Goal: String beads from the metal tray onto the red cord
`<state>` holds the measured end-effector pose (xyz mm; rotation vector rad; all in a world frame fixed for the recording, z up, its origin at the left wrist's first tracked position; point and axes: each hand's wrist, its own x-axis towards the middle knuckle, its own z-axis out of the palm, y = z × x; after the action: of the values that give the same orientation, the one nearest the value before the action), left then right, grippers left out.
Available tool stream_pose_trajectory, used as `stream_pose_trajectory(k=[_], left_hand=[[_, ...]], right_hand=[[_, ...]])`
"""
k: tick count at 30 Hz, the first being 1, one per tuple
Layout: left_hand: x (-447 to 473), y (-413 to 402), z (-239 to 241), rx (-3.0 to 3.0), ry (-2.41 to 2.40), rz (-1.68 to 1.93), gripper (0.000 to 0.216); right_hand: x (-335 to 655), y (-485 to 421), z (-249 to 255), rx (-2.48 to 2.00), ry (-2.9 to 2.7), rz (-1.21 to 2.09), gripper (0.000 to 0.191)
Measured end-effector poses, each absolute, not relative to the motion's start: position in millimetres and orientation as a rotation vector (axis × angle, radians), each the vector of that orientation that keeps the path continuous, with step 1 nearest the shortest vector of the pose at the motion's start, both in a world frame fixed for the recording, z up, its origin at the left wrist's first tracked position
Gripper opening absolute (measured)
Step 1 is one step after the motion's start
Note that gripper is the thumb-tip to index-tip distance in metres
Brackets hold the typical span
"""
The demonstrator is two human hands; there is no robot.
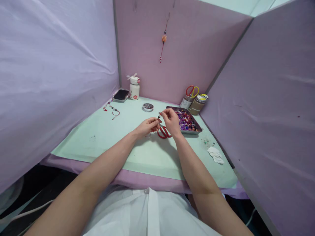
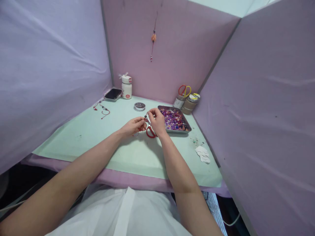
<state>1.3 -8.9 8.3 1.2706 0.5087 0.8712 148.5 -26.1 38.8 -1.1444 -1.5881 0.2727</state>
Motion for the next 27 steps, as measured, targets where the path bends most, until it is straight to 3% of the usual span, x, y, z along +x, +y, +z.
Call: stream_pose_trajectory(k=[10,17,20,24,27], left_hand=[[0,-6,11,1.259,0.657,1.129,0.037],[-7,5,7,1.409,0.858,1.313,0.028],[-7,9,-1,1.385,0.976,1.268,0.022],[-2,10,-12,1.385,1.179,0.986,0.044],[0,6,-12,1.530,1.199,0.887,0.026]], right_hand=[[139,-14,71,-1.182,-1.745,0.000,0.010],[118,14,122,-1.072,-1.749,-0.077,0.010],[108,27,144,-1.053,-1.755,-0.050,0.008],[87,42,160,-1.014,-1.814,0.059,0.010],[70,54,168,-0.945,-1.879,0.119,0.010]])
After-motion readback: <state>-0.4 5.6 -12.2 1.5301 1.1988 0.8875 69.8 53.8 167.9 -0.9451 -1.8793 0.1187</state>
